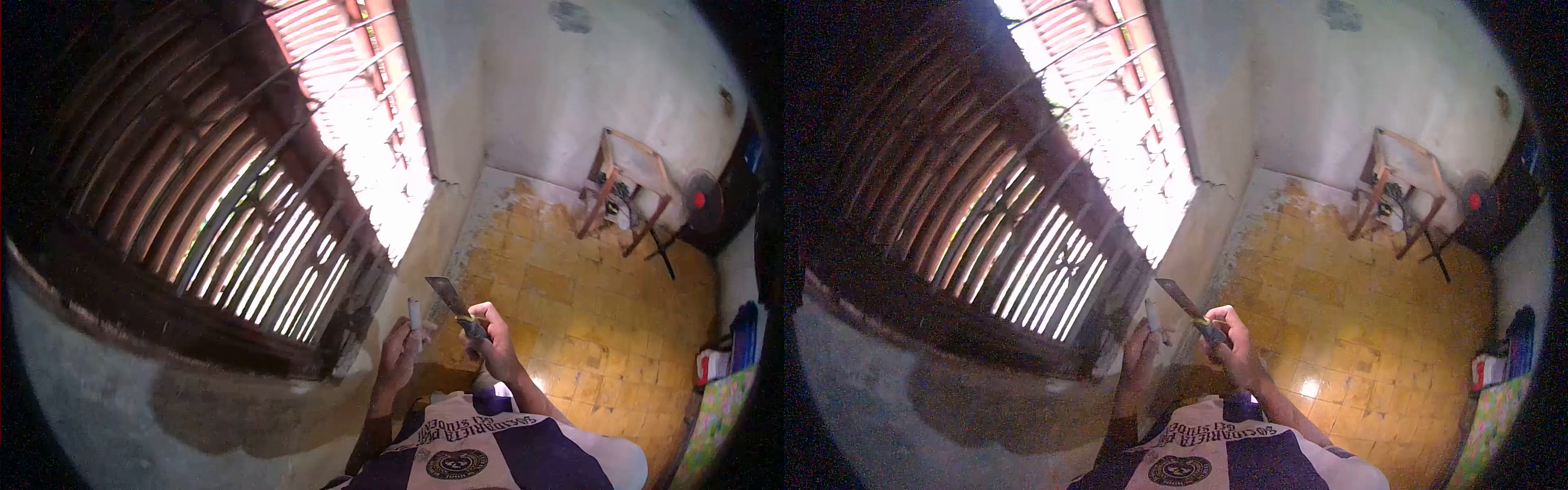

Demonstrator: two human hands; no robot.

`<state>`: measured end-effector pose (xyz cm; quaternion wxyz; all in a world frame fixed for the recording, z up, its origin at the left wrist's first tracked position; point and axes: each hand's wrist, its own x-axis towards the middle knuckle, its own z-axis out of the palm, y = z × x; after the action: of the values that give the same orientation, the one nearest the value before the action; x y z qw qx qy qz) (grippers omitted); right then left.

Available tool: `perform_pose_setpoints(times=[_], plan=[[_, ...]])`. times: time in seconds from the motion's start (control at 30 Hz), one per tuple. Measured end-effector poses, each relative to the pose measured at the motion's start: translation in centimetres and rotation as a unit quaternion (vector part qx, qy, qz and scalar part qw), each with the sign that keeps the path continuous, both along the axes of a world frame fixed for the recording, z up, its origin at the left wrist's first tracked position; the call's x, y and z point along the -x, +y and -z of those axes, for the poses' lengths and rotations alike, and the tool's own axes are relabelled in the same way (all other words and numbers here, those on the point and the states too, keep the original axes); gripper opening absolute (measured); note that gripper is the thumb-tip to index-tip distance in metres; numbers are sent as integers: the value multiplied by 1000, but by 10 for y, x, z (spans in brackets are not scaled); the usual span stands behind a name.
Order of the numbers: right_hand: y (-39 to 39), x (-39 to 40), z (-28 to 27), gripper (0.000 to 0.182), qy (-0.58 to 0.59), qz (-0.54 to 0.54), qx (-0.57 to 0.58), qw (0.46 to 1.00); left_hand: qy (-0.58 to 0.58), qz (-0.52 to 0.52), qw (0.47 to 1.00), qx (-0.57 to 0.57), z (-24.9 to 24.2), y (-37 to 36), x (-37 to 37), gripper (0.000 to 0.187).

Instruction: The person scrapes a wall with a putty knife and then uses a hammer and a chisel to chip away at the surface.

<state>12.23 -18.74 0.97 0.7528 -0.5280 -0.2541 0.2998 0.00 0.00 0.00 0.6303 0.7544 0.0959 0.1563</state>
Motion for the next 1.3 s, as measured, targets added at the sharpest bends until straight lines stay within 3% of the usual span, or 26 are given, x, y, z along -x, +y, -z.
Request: perform_pose_setpoints(times=[0.07,0.1,0.17,0.27,0.5,0.7,0.83,1.17,1.3], plan=[[-9,2,-10,24,-32,28,33,999,-11,41,999,16,-1,0,-13,35],[-67,-54,-17,21,-38,37,78,996,-11,49,997,66,4,-58,-74,32],[-86,-73,-19,18,-15,56,111,992,25,63,992,108,-15,-78,-99,25],[-94,-117,-9,19,-45,121,86,988,-50,77,989,112,-22,-88,-152,17],[-148,-183,-8,16,-61,185,95,976,-41,143,980,130,-5,-122,-251,13],[-182,-239,9,18,-68,235,119,962,-15,145,979,142,-2,-156,-317,20],[-184,-275,11,18,-40,258,109,959,0,180,966,188,11,-164,-357,22],[-148,-378,7,23,33,242,130,961,71,225,960,148,45,-132,-482,24],[-134,-431,-3,26,66,244,142,957,51,216,969,109,32,-115,-537,26]])
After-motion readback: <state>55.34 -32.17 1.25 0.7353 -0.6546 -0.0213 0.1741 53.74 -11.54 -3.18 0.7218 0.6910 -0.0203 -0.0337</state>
